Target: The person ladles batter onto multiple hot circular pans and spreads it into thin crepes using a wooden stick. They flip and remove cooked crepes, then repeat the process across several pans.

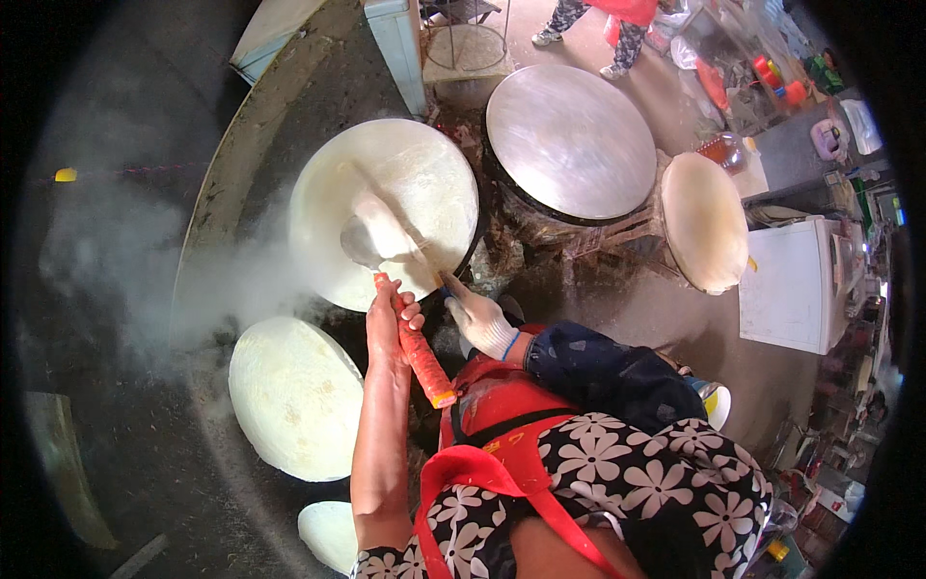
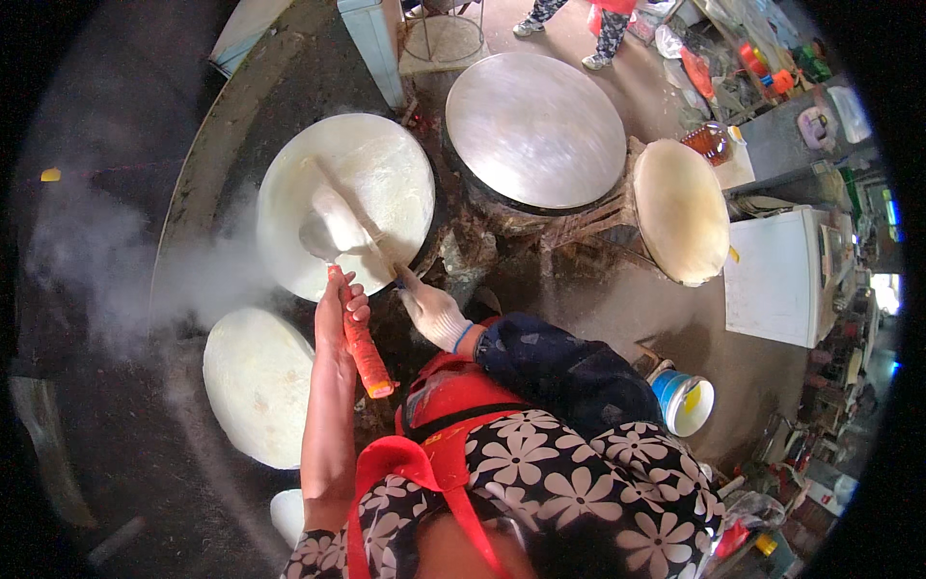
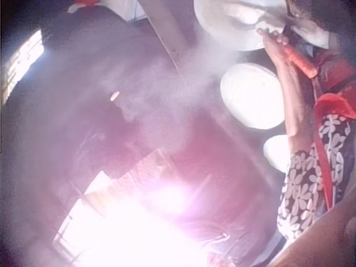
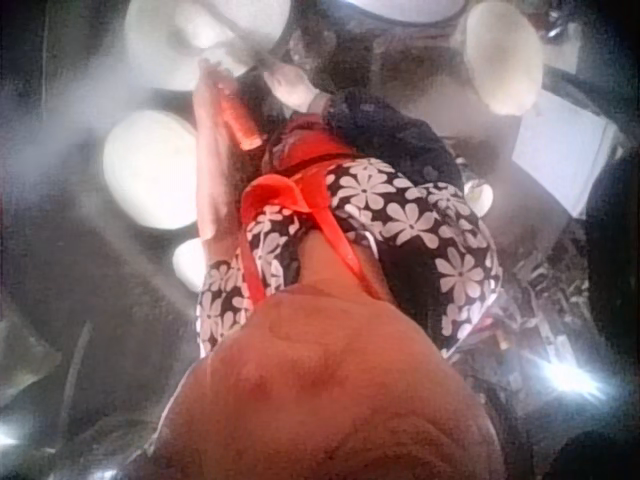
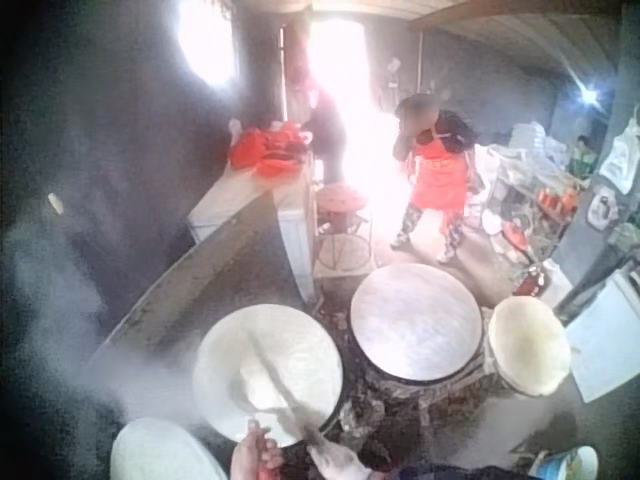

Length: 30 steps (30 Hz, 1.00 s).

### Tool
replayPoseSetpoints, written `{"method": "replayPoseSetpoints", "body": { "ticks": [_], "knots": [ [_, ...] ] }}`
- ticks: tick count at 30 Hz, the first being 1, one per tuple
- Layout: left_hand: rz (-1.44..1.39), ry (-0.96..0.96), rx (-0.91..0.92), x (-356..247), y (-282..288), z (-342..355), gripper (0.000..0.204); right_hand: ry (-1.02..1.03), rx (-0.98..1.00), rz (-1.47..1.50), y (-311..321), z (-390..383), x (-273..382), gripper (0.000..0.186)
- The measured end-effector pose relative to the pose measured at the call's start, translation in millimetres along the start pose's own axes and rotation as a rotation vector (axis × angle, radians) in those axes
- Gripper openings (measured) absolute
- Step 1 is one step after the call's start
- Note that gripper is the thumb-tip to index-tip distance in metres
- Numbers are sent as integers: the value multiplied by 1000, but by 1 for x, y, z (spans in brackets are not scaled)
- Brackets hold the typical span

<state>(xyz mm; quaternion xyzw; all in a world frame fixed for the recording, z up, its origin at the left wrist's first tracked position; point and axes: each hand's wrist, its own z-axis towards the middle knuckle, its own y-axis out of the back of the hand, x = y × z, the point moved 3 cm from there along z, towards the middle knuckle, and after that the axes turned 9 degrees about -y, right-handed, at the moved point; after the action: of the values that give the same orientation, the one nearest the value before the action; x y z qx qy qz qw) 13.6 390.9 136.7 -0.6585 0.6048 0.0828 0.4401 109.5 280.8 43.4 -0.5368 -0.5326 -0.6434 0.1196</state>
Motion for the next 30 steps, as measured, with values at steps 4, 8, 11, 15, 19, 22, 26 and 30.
{"method": "replayPoseSetpoints", "body": {
  "ticks": [4,8,11,15,19,22,26,30],
  "knots": [
    [30,-177,134,-35,15,-27,41,149,69,166,45,-4,53,54],
    [-168,-113,19,-64,35,-16,39,383,-164,-525,75,12,75,54],
    [-541,114,345,-81,28,-24,40,179,-345,-740,84,46,70,56],
    [-971,343,458,-94,5,-40,50,121,-292,-613,58,72,25,55],
    [-866,310,503,-98,2,-42,51,318,83,-584,31,20,25,54],
    [-646,207,472,-108,-1,-41,50,215,331,-344,46,-7,10,54],
    [-662,221,431,-112,-13,-38,45,31,-35,33,64,35,-35,53],
    [-714,261,483,-107,-38,-34,42,-15,-141,-275,82,81,32,52]
  ]
}}
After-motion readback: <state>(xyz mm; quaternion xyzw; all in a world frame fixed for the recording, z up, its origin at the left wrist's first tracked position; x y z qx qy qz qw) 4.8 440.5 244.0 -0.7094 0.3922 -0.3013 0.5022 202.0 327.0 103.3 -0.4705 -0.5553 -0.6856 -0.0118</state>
